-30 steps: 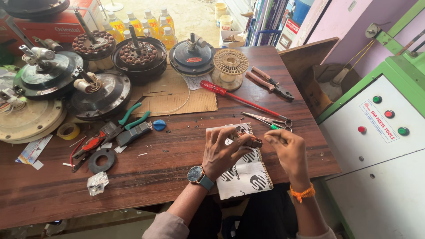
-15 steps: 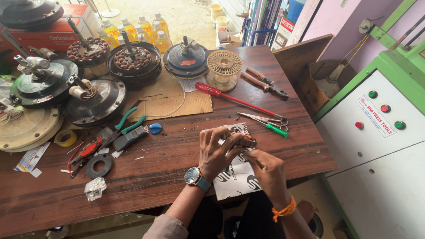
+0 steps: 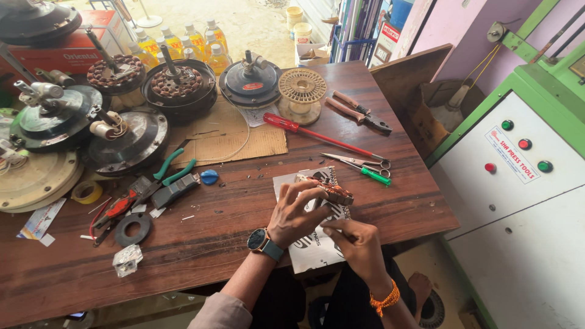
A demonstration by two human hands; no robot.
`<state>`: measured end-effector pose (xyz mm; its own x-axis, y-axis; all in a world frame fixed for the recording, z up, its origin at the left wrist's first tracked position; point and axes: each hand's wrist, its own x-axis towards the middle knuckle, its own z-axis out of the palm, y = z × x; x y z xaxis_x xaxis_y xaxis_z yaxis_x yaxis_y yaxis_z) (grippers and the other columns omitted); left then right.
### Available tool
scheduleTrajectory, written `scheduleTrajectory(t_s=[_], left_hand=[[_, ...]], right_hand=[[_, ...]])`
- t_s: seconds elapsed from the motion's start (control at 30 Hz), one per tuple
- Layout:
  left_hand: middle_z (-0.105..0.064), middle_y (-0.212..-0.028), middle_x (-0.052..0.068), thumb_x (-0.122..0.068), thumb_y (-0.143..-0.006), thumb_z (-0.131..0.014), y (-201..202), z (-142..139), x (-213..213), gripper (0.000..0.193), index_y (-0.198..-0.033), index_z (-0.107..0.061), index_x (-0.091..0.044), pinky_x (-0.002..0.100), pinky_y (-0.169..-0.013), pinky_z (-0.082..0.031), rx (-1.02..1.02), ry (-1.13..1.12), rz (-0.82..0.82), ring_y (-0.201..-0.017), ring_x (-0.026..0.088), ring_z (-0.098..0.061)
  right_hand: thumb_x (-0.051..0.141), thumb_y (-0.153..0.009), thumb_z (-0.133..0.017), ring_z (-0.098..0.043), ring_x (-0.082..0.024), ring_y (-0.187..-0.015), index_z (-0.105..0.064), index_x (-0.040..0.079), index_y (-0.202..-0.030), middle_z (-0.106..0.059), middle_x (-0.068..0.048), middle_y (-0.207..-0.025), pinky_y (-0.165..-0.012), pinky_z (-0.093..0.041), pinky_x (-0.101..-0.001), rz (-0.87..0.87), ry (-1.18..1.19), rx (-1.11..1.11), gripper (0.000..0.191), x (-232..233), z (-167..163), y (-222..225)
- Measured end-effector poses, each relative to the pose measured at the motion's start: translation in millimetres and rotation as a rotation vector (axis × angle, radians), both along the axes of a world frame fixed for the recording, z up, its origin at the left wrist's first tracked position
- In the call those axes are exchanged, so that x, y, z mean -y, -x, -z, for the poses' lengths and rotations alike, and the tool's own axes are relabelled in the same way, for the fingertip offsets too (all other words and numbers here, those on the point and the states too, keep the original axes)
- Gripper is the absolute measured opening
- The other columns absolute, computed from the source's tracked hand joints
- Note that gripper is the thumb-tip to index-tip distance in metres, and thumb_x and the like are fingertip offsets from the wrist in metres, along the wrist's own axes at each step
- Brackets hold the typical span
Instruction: The person sits at a workbench and works on a small electric motor armature, holding and turning it while picking and prying at its copper windings by hand. They briefly use a green screwdriver on the part and later cut a small piece of material with scissors before resuming work on the armature.
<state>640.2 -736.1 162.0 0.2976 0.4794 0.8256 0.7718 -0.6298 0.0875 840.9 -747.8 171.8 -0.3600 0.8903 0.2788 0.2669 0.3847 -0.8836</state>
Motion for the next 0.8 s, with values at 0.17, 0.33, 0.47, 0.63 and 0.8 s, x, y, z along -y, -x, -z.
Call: scheduleTrajectory(t_s=[0.17,0.33,0.47,0.63,0.8], left_hand=[[-0.056,-0.123,-0.003,-0.025,-0.086,-0.085,-9.2,-0.2,8.0,0.019,-0.096,-0.071,-0.015,0.041,-0.1,-0.044,0.211,0.037,-0.06,-0.122,0.021,-0.053],[-0.057,-0.125,0.001,-0.022,-0.085,-0.083,-12.9,-8.1,15.8,0.019,-0.097,-0.071,-0.012,0.041,-0.099,-0.044,0.312,0.073,-0.041,-0.114,0.024,-0.054],[-0.061,-0.126,0.001,-0.019,-0.087,-0.081,-8.6,-15.8,19.7,0.017,-0.097,-0.07,-0.011,0.041,-0.101,-0.044,0.335,0.09,-0.016,-0.115,0.024,-0.055],[-0.063,-0.124,0.0,-0.019,-0.087,-0.081,-2.0,-18.6,23.3,0.016,-0.093,-0.068,-0.011,0.041,-0.1,-0.043,0.357,0.097,-0.001,-0.115,0.024,-0.055],[-0.063,-0.125,-0.001,-0.02,-0.087,-0.081,0.1,-13.9,24.0,0.015,-0.094,-0.07,-0.012,0.042,-0.099,-0.042,0.354,0.085,-0.004,-0.115,0.023,-0.056]], right_hand=[[0.015,-0.087,-0.076,-0.045,-0.002,-0.045,-0.077,0.008,-0.111,-0.064,0.0,-0.057,-0.039,-0.033,-0.0214,0.088,-0.073,0.054,0.025,9.1,-11.5,-11.5],[0.02,-0.087,-0.073,-0.051,-0.001,-0.047,-0.078,0.01,-0.1,-0.074,0.006,-0.07,-0.039,-0.038,-0.0229,0.071,-0.096,0.177,0.018,2.1,-46.6,-20.9],[0.025,-0.091,-0.072,-0.048,0.0,-0.052,-0.08,0.009,-0.097,-0.068,0.005,-0.066,-0.043,-0.035,-0.0213,-0.017,-0.141,0.17,0.019,-14.1,-76.3,-11.5],[0.028,-0.095,-0.069,-0.045,-0.001,-0.051,-0.079,0.007,-0.095,-0.06,0.004,-0.059,-0.044,-0.031,-0.0217,0.023,-0.081,0.133,0.023,-43.3,-86.5,18.5],[0.021,-0.094,-0.071,-0.042,-0.002,-0.053,-0.08,0.004,-0.098,-0.06,0.003,-0.061,-0.045,-0.031,-0.0232,0.06,-0.059,0.191,0.02,-71.2,-72.3,42.2]])
